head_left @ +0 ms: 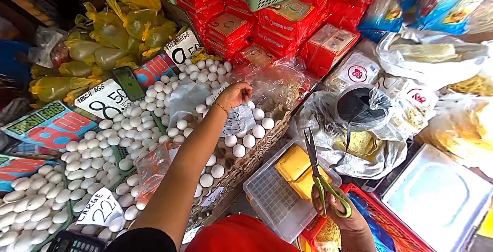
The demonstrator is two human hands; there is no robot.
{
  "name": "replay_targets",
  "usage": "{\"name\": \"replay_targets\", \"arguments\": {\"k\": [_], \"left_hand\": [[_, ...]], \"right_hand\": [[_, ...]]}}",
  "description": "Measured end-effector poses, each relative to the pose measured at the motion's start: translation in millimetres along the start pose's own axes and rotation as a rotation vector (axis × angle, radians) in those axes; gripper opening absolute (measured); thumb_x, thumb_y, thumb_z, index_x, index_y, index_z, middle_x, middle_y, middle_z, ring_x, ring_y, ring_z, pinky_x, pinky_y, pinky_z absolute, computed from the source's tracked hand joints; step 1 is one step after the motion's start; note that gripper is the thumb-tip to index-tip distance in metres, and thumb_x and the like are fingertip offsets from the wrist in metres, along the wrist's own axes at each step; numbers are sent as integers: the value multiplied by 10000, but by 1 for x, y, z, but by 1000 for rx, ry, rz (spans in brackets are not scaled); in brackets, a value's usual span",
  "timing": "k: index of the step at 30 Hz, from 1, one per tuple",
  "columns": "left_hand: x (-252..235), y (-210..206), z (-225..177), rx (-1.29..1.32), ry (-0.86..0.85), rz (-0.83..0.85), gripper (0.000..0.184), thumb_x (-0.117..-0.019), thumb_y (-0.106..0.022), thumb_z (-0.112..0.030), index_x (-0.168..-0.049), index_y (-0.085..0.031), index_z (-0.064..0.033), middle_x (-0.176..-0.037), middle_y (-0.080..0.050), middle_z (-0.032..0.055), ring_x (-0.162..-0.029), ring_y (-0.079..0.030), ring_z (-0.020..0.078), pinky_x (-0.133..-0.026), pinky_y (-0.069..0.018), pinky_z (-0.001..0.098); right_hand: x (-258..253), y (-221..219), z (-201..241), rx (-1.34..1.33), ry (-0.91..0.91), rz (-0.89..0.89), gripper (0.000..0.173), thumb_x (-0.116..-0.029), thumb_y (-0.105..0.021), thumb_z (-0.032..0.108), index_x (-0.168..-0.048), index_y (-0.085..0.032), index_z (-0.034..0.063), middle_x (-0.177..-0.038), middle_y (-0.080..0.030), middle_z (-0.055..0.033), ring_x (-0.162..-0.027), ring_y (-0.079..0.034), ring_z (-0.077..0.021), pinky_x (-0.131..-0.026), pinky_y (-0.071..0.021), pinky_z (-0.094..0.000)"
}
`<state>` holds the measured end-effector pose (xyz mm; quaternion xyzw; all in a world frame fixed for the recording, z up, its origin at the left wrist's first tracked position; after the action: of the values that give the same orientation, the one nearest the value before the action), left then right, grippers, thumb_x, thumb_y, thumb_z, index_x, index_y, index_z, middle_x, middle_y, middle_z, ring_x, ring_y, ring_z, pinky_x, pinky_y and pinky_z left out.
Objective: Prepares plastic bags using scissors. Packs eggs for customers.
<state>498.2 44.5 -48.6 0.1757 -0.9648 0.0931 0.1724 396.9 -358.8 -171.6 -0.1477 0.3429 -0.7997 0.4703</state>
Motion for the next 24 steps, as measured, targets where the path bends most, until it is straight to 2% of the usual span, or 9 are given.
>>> {"name": "replay_targets", "arguments": {"k": [3, 7, 9, 13, 15, 17, 20, 22, 24], "left_hand": [[7, 6, 3, -3, 12, -36, 103, -984, -497, -51, -921, -549, -114, -679, -583, -16, -560, -569, 62, -531, -489, 183], [17, 21, -3, -34, -8, -123, 88, -989, -520, -65, -926, -569, -102, -703, -588, -12, -579, -571, 60, -537, -482, 183], [20, 29, -5, -100, -6, -179, 119, -984, -543, -80, -876, -592, -97, -690, -593, -20, -574, -564, 53, -539, -476, 184], [28, 36, -8, -173, 4, -235, 106, -995, -592, -139, -932, -651, -77, -705, -576, -25, -576, -545, 47, -555, -471, 187], [29, 39, -16, -77, -3, -263, 100, -997, -585, -158, -962, -641, -83, -767, -611, -10, -618, -574, 58, -596, -497, 198], [26, 44, -35, 10, -41, -322, 134, -993, -586, -166, -1072, -633, -67, -884, -639, 27, -693, -603, 85, -650, -518, 221], [18, 52, -73, 51, -217, -456, 248, -1004, -567, -137, -1219, -591, -16, -996, -646, 75, -776, -615, 111, -713, -525, 249], [17, 55, -100, 132, -500, -531, 317, -1007, -555, -44, -1305, -532, 59, -1091, -635, 151, -865, -627, 155, -791, -546, 282], [23, 51, -123, 250, -801, -523, 343, -1025, -517, 7, -1354, -447, 70, -1103, -612, 173, -898, -655, 177, -821, -575, 303]], "right_hand": [[-8, -6, -1, 19, -6, 17, 391, -931, -715, 465, -1093, -737, 110, -847, -742, -20, -702, -713, -95, -652, -608, -236], [-17, -16, -3, 46, -22, 39, 400, -924, -719, 479, -1077, -739, 110, -832, -739, -14, -691, -710, -92, -646, -607, -238], [-19, -21, -5, 46, -31, 48, 393, -924, -724, 467, -1079, -738, 106, -829, -743, -15, -691, -715, -93, -652, -611, -240], [-20, -30, -11, 24, -43, 38, 392, -919, -733, 455, -1080, -743, 98, -826, -743, -26, -687, -717, -101, -640, -614, -246], [-19, -33, -15, 38, -50, 31, 398, -910, -737, 469, -1064, -745, 102, -815, -738, -24, -680, -711, -99, -633, -610, -243], [-18, -35, -18, 49, -61, 16, 394, -897, -751, 473, -1043, -747, 107, -806, -737, -23, -672, -711, -99, -635, -611, -245], [-11, -38, -18, 55, -64, 8, 381, -901, -755, 457, -1039, -744, 102, -817, -742, -23, -678, -714, -99, -643, -612, -248], [-2, -37, -18, 66, -55, 1, 383, -904, -753, 456, -1040, -739, 98, -820, -740, -26, -681, -714, -102, -640, -611, -247], [9, -33, -18, 69, -43, -13, 383, -905, -753, 453, -1044, -735, 96, -820, -739, -29, -686, -714, -105, -644, -610, -249]]}}
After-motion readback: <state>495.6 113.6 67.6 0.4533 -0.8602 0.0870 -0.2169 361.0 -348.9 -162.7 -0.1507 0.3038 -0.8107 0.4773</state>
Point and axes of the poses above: each hand's wrist, its own x-axis away from the middle knuckle, its own y-axis out of the back of the hand, z = x × y, the point moved 5 cm from there along -x, towards the middle knuckle
